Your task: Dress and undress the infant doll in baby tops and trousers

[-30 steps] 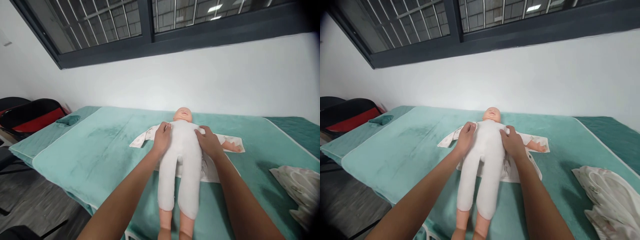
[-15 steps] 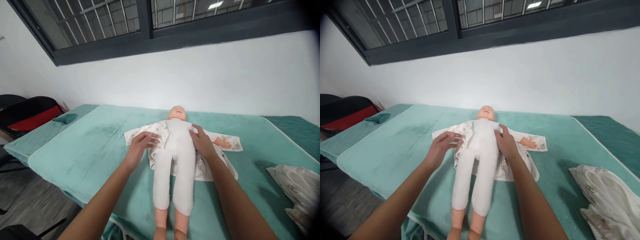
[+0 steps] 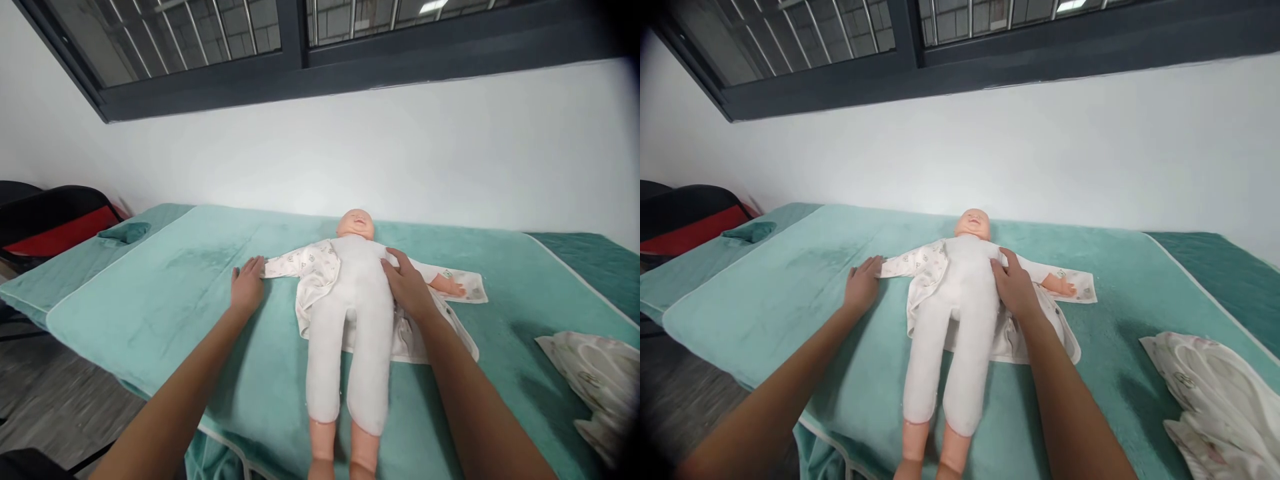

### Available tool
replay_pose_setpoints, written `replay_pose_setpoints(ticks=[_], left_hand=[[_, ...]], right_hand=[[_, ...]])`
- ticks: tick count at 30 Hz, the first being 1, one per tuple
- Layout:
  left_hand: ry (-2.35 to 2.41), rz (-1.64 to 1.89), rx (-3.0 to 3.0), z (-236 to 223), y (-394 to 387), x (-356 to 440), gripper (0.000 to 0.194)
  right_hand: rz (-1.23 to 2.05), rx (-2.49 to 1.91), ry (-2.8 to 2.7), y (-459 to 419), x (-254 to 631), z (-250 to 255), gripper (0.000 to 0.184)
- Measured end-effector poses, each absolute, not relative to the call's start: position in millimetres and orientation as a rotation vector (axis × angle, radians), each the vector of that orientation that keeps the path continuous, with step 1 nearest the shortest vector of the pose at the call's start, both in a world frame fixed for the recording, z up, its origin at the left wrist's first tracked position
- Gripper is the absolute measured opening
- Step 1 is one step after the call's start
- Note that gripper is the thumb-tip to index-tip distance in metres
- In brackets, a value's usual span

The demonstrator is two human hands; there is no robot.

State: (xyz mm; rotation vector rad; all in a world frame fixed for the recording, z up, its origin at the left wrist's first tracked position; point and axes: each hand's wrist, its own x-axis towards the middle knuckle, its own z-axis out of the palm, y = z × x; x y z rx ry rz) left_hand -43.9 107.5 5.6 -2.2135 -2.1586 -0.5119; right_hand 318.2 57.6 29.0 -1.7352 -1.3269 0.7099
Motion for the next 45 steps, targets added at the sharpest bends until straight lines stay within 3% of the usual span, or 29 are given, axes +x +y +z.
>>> replay_pose_setpoints(ticks=[4, 9, 12, 19, 24, 28, 34, 38, 41, 45], left_hand=[[-2.194, -0.787, -2.049, 5.6, 92.0, -31.6, 0.062], [-2.008, -1.399, -2.285, 19.5, 33.5, 21.0, 0.035], [-2.163, -1.555, -2.440, 39.3, 17.3, 47.9, 0.033], [-2.182, -1.487, -2.540, 61.5, 6.6, 71.6, 0.018], [-1.887, -1.399, -2.856, 80.4, -29.3, 97.0, 0.020], [-1.965, -1.372, -3.049, 90.8, -38.5, 103.6, 0.026], [-1.943, -1.515, -2.733, 96.3, 7.4, 102.6, 0.017], [-2.100, -1.218, -2.632, 99.6, 49.5, 116.1, 0.037], [-2.206, -0.967, -2.614, 97.5, 69.4, 118.9, 0.039], [-2.241, -0.896, -2.544, 89.7, 88.0, 105.4, 0.052]], right_hand=[[0.693, -1.752, -1.335, 57.6, 317.6, 31.3, 0.056], [0.715, -1.755, -1.346, 57.1, 317.0, 33.5, 0.057], [0.701, -1.745, -1.345, 56.5, 317.4, 32.6, 0.057], [0.709, -1.698, -1.359, 57.6, 321.0, 27.1, 0.059], [0.696, -1.687, -1.358, 59.6, 322.2, 26.0, 0.059], [0.688, -1.699, -1.357, 60.4, 321.9, 27.5, 0.058], [0.705, -1.706, -1.349, 59.4, 321.2, 29.2, 0.057], [0.711, -1.694, -1.349, 58.7, 321.3, 29.2, 0.057], [0.727, -1.700, -1.345, 58.9, 321.7, 29.2, 0.058], [0.713, -1.692, -1.369, 60.2, 321.8, 28.8, 0.058]])
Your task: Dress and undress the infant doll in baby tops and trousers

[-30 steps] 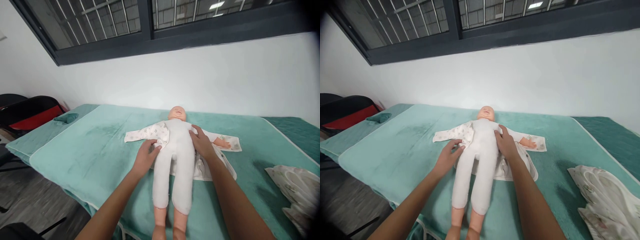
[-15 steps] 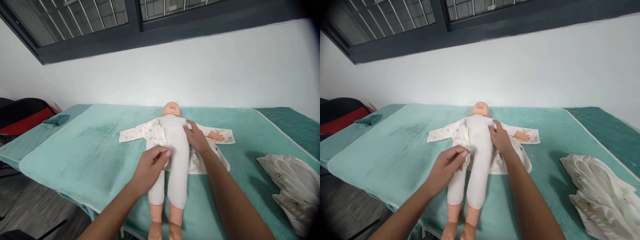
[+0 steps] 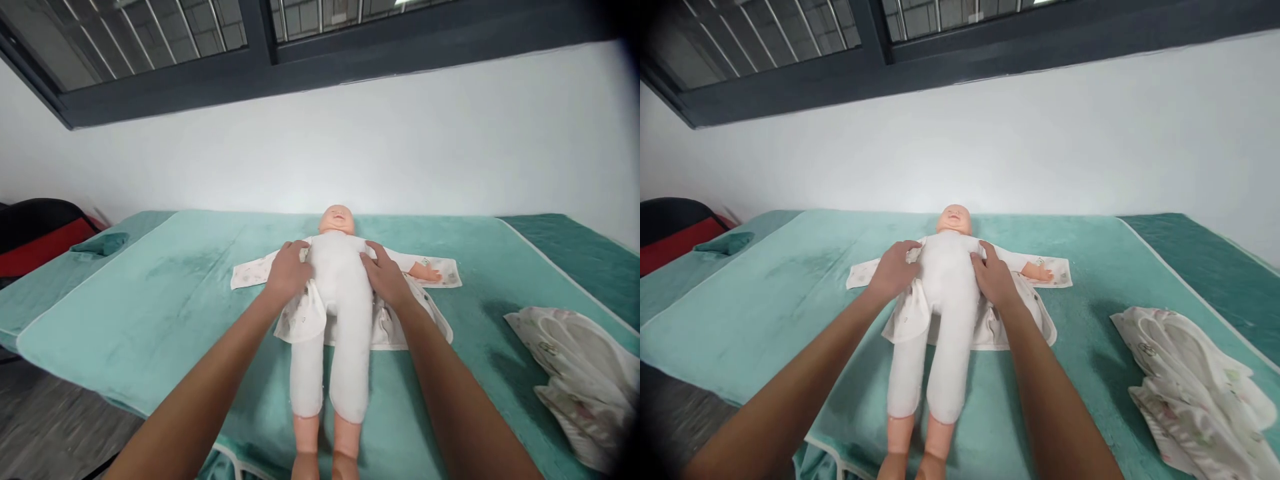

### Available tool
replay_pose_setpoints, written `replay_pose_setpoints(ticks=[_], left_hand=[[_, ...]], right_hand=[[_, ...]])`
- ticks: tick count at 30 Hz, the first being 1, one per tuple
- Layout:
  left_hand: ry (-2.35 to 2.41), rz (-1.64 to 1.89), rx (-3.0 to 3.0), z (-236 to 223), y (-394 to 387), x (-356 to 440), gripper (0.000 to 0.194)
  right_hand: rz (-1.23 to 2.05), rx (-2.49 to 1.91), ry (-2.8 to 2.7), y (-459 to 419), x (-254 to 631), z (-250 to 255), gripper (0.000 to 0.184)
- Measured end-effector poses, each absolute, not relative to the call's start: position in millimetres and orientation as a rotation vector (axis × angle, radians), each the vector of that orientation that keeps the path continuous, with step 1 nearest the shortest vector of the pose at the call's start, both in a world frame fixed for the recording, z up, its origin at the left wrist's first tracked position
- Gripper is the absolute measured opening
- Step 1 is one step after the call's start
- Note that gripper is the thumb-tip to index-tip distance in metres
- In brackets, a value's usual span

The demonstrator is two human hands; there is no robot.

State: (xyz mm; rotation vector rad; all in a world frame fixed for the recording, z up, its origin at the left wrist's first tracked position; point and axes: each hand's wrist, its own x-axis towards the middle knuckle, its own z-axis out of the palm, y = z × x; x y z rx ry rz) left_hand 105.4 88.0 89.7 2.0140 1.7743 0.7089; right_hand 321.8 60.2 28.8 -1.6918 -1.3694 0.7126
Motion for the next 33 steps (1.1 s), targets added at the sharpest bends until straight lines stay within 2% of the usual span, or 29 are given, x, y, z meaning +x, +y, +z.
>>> replay_pose_setpoints(ticks=[2, 7, 13, 15, 17, 19, 22, 27, 29, 33], left_hand=[[1.798, 0.662, 2.016, 84.6, 98.8, 97.4, 0.054], [1.832, 0.549, 2.253, 75.8, 121.3, 90.0, 0.043], [1.884, 0.102, 2.698, 82.3, 121.7, 88.7, 0.036], [1.884, 0.059, 2.707, 86.3, 121.3, 88.9, 0.031], [1.874, 0.211, 2.620, 91.2, 122.1, 91.6, 0.024], [1.838, 0.511, 2.405, 98.2, 122.5, 97.6, 0.019], [1.604, 0.876, 1.903, 114.3, 117.8, 109.1, 0.022], [0.900, 0.775, 1.549, 144.1, 91.5, 114.5, 0.032], [0.925, 0.848, 1.580, 147.3, 78.8, 108.7, 0.032], [1.300, 0.972, 1.694, 128.1, 48.7, 89.6, 0.025]], right_hand=[[0.698, -1.689, -1.378, 60.9, 321.8, 28.1, 0.058], [0.688, -1.687, -1.380, 61.8, 322.2, 26.6, 0.058], [0.704, -1.685, -1.394, 61.2, 322.3, 27.6, 0.058], [0.699, -1.694, -1.389, 61.1, 322.2, 27.8, 0.058], [0.698, -1.698, -1.385, 61.2, 322.1, 27.7, 0.057], [0.701, -1.701, -1.381, 61.4, 321.9, 27.7, 0.057], [0.707, -1.712, -1.375, 61.6, 321.6, 27.7, 0.056], [0.724, -1.707, -1.358, 61.6, 321.1, 28.3, 0.054], [0.721, -1.712, -1.361, 61.8, 320.8, 28.6, 0.054], [0.679, -1.746, -1.384, 60.0, 320.5, 30.2, 0.052]])
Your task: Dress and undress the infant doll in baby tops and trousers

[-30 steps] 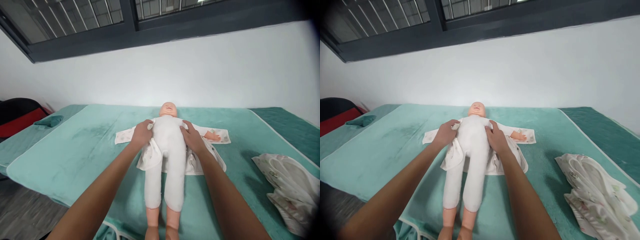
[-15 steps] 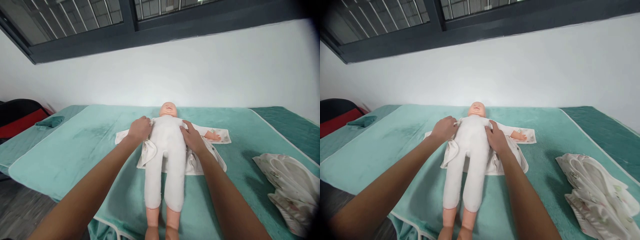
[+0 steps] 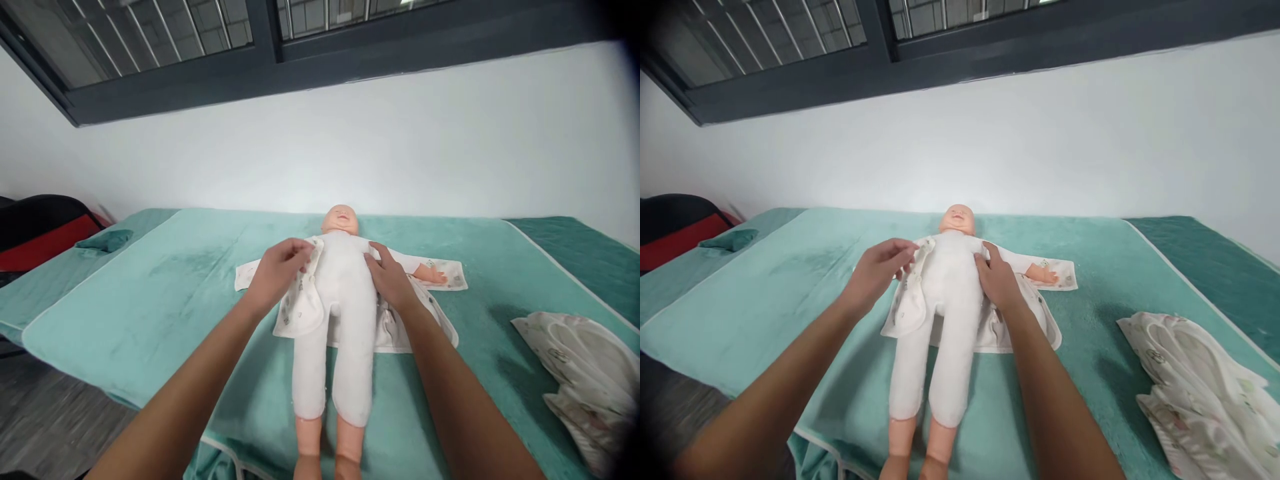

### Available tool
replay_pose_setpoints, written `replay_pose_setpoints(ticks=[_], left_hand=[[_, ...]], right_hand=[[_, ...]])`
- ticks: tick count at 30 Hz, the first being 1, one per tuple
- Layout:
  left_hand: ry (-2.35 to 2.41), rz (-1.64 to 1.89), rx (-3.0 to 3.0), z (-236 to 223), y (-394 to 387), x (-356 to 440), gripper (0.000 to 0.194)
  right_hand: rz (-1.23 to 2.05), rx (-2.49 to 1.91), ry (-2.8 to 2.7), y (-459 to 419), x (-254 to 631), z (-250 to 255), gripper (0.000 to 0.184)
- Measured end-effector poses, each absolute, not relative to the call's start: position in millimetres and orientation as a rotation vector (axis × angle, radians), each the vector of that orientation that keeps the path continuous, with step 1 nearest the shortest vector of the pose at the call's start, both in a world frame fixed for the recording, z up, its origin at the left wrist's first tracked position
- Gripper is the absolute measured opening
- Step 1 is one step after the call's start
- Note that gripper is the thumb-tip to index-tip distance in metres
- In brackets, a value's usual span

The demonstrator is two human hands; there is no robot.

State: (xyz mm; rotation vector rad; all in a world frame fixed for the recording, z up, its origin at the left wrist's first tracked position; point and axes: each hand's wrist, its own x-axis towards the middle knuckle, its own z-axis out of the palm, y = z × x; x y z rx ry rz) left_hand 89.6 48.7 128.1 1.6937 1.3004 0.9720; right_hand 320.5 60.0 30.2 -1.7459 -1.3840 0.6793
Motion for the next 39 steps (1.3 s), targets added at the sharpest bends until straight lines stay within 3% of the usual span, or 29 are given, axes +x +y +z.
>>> replay_pose_setpoints(ticks=[4, 8, 11, 15, 20, 27, 39], left_hand=[[1.457, 0.933, 1.912, 84.5, 1.1, 72.5, 0.019], [1.401, 0.952, 2.176, 44.9, -42.3, 64.1, 0.034], [1.410, 1.000, 2.206, 32.5, -52.3, 63.5, 0.024], [1.376, 0.993, 2.064, 34.2, -45.8, 65.8, 0.013], [1.294, 1.062, 1.972, 35.9, -47.6, 64.7, 0.013], [1.221, 1.210, 2.008, 46.2, -54.7, 76.9, 0.012], [1.090, 0.832, 2.250, 62.3, -49.8, 92.2, 0.014]], right_hand=[[0.315, -1.885, -1.442, 53.7, 318.2, 34.6, 0.041], [0.010, -1.557, -1.483, 54.2, 306.6, 44.4, 0.030], [0.167, -1.304, -1.676, 67.2, 292.6, 59.1, 0.037], [0.343, -1.463, -1.974, 91.7, 274.6, 83.1, 0.041], [0.132, -1.559, -2.099, 103.2, 257.6, 84.8, 0.024], [0.157, -1.464, -1.802, 112.0, 276.4, 62.4, 0.021], [0.303, -1.298, -1.782, 111.8, 297.5, 58.7, 0.028]])
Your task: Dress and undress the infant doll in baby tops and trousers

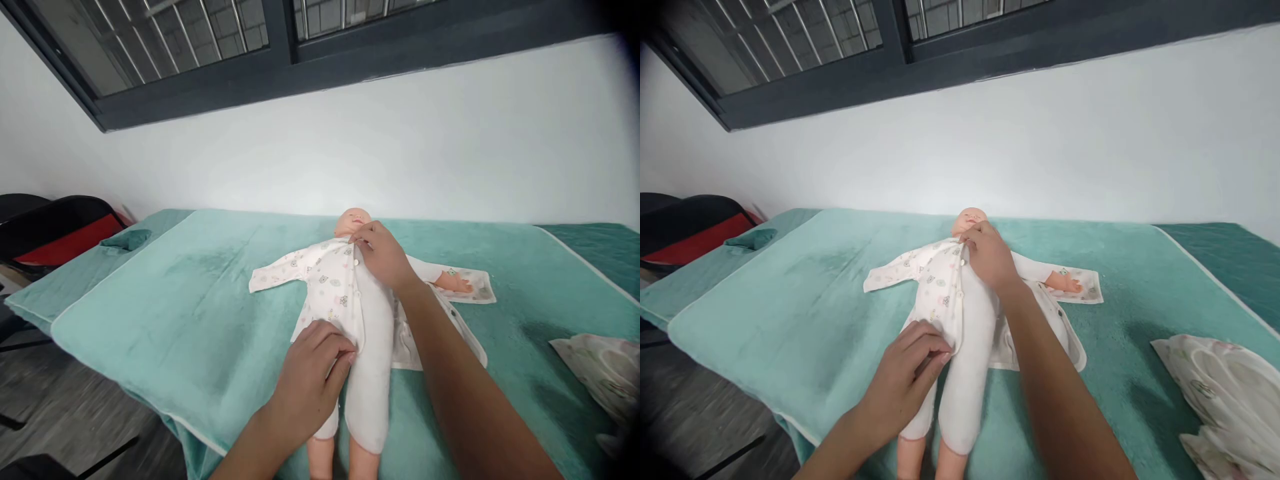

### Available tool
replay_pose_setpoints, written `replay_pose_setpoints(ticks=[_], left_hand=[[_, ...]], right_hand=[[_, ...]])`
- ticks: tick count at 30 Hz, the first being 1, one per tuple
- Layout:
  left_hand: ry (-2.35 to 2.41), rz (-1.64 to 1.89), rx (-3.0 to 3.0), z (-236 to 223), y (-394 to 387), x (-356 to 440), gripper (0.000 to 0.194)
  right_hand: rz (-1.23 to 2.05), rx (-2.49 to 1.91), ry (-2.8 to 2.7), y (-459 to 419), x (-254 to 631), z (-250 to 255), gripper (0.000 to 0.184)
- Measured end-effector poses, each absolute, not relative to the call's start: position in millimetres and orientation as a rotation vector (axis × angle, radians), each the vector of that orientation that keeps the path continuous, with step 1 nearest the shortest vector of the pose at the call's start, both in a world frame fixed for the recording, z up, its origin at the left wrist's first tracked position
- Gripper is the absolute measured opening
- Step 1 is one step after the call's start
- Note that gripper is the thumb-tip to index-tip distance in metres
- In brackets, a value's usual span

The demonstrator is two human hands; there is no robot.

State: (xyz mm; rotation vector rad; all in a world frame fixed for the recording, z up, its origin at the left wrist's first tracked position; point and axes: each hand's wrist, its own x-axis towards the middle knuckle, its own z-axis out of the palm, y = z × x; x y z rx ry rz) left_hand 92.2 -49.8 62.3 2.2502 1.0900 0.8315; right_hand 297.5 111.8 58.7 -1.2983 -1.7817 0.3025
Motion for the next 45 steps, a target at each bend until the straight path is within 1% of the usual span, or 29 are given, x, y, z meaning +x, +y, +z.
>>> replay_pose_setpoints(ticks=[3, 6, 8, 10, 11, 12, 15, 17, 25, 29, 32, 35, 38, 40, 42, 45], left_hand=[[1.109, 0.883, 2.091, 62.3, -48.7, 83.4, 0.016], [1.408, 1.118, 1.985, 45.3, -26.3, 58.3, 0.018], [1.662, 1.173, 2.103, 27.3, 1.6, 34.5, 0.031], [1.890, 1.009, 2.235, 10.4, 33.1, 10.5, 0.051], [2.006, 0.883, 2.255, 3.8, 48.0, -0.1, 0.057], [2.089, 0.761, 2.261, -1.0, 61.3, -9.5, 0.058], [2.172, 0.498, 2.338, -5.3, 90.2, -29.7, 0.054], [2.172, 0.423, 2.380, -2.5, 101.9, -38.3, 0.055], [2.298, 0.530, 2.246, 1.0, 121.1, -52.5, 0.052], [2.322, 0.647, 2.158, -2.5, 118.1, -52.9, 0.058], [2.284, 0.774, 2.154, -2.6, 115.3, -54.3, 0.063], [2.229, 0.929, 2.133, -2.9, 114.6, -58.4, 0.062], [2.212, 1.137, 1.960, -5.3, 116.1, -65.5, 0.060], [2.209, 1.243, 1.825, -7.3, 117.9, -69.9, 0.058], [2.163, 1.331, 1.732, -8.7, 119.7, -72.2, 0.055], [2.088, 1.415, 1.662, -8.4, 121.2, -71.0, 0.042]], right_hand=[[0.260, -1.206, -1.821, 107.2, 296.5, 63.1, 0.033], [0.233, -1.162, -1.924, 96.4, 285.5, 70.2, 0.029], [0.203, -1.183, -2.035, 87.7, 274.3, 73.1, 0.027], [0.152, -1.236, -2.139, 80.0, 263.1, 73.2, 0.026], [0.129, -1.272, -2.171, 77.2, 258.5, 72.3, 0.027], [0.111, -1.307, -2.182, 75.3, 254.9, 70.9, 0.027], [0.076, -1.386, -2.115, 75.8, 251.4, 65.9, 0.029], [0.073, -1.425, -2.031, 79.8, 254.1, 63.2, 0.031], [0.227, -1.468, -1.894, 88.4, 262.5, 62.8, 0.036], [0.254, -1.407, -1.923, 87.3, 264.1, 64.1, 0.035], [0.348, -1.340, -1.920, 83.7, 268.0, 66.0, 0.031], [0.439, -1.264, -1.861, 77.6, 277.5, 66.2, 0.032], [0.509, -1.259, -1.720, 72.2, 302.8, 60.7, 0.035], [0.495, -1.364, -1.547, 69.2, 331.7, 53.1, 0.035], [0.419, -1.558, -1.357, 65.7, 366.4, 43.1, 0.034], [0.300, -1.906, -1.201, 59.4, 413.3, 26.1, 0.034]])
